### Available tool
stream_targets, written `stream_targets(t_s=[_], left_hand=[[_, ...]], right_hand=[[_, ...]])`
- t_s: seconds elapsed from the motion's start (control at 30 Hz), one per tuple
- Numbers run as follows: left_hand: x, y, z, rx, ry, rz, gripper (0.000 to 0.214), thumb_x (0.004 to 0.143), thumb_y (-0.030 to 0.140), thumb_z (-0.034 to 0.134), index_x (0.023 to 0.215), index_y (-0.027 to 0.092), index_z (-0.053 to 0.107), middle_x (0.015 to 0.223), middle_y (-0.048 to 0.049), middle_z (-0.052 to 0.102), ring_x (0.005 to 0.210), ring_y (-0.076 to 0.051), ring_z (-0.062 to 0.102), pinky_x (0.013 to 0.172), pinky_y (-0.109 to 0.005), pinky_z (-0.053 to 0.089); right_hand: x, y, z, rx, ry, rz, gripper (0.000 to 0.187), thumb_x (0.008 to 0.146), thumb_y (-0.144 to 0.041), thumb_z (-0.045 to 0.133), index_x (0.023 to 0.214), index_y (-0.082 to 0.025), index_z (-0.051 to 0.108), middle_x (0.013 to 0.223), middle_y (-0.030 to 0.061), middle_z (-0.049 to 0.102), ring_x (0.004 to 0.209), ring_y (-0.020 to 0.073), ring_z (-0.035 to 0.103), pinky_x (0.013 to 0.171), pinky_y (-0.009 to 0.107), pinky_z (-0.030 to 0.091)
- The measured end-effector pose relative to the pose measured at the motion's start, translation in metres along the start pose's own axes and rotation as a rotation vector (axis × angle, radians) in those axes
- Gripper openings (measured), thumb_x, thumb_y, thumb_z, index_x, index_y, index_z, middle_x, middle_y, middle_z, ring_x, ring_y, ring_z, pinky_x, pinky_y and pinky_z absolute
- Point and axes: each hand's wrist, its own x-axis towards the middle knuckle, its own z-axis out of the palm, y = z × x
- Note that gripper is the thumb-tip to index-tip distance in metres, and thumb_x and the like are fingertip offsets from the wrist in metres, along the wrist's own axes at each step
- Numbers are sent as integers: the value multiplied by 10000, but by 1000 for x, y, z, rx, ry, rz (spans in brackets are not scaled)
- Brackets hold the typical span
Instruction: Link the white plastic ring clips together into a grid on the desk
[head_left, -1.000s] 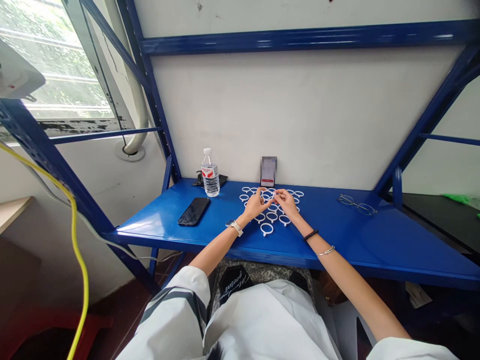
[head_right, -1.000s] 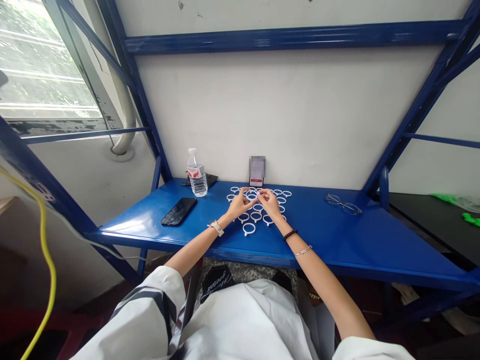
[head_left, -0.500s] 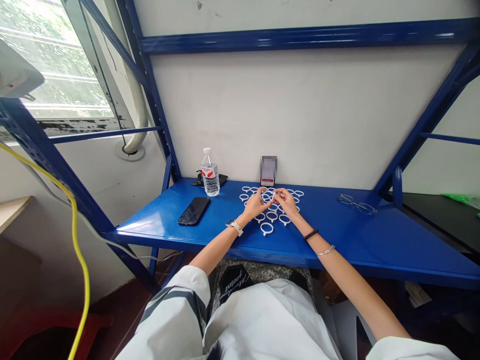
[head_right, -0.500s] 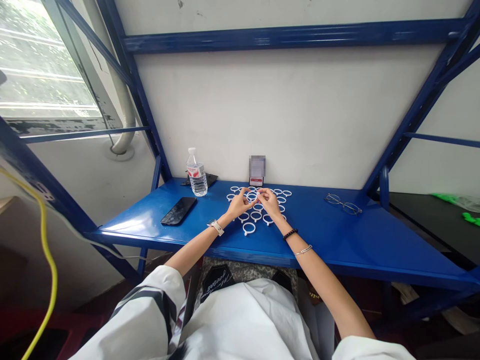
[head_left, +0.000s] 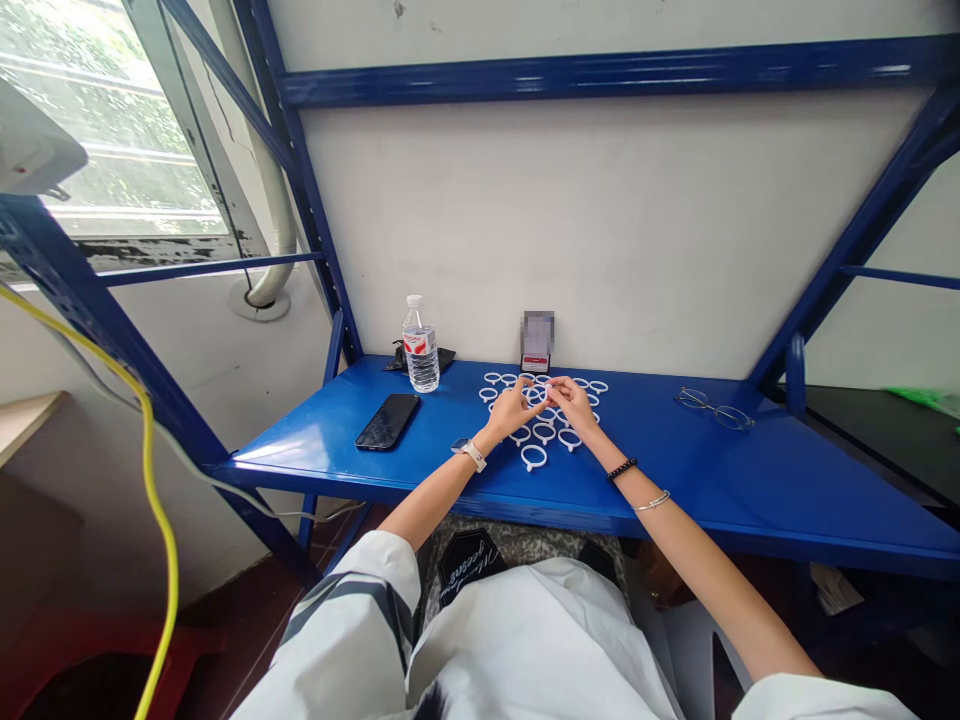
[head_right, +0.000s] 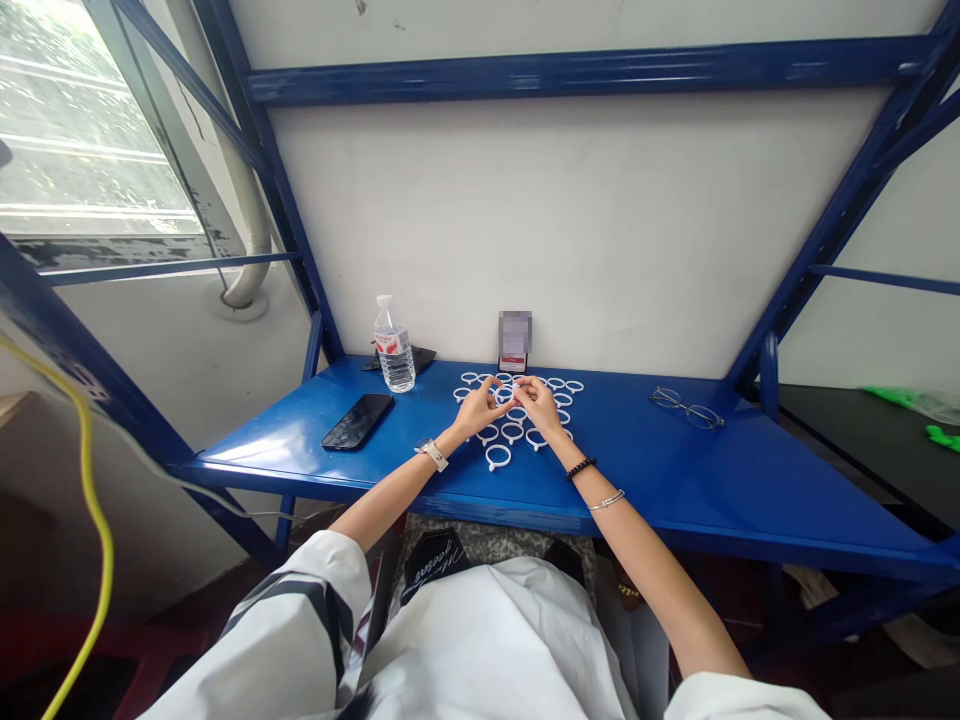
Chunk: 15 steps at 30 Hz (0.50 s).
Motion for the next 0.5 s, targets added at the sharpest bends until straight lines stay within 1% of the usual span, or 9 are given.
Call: stream_targets(t_s=[0.13, 0.3, 0.5], left_hand=[[0, 0, 0, 19, -12, -6, 513, 837, 572, 521, 1147, 165, 489, 502, 75, 460, 438, -105, 425, 465, -206, 245], [0, 1, 0, 22, -22, -10, 520, 840, 584, 511, 1144, 162, 490, 499, 75, 455, 436, -104, 421, 465, -211, 235], [-1, 3, -1, -8, -20, -9, 533, 825, 611, 517, 1113, 163, 498, 502, 70, 468, 441, -107, 437, 468, -207, 239]], right_hand=[[0, -4, 1, 0, 6, 9, 383, 730, -563, 662, 880, -216, 603, 764, 36, 642, 710, 211, 638, 714, 373, 556], [-2, -11, 2, -2, 5, 1, 366, 751, -567, 641, 860, -220, 601, 736, 29, 621, 705, 205, 622, 706, 365, 550], [-1, -8, 1, 15, 2, -8, 366, 755, -558, 649, 868, -212, 609, 733, 28, 619, 704, 201, 622, 712, 368, 548]])
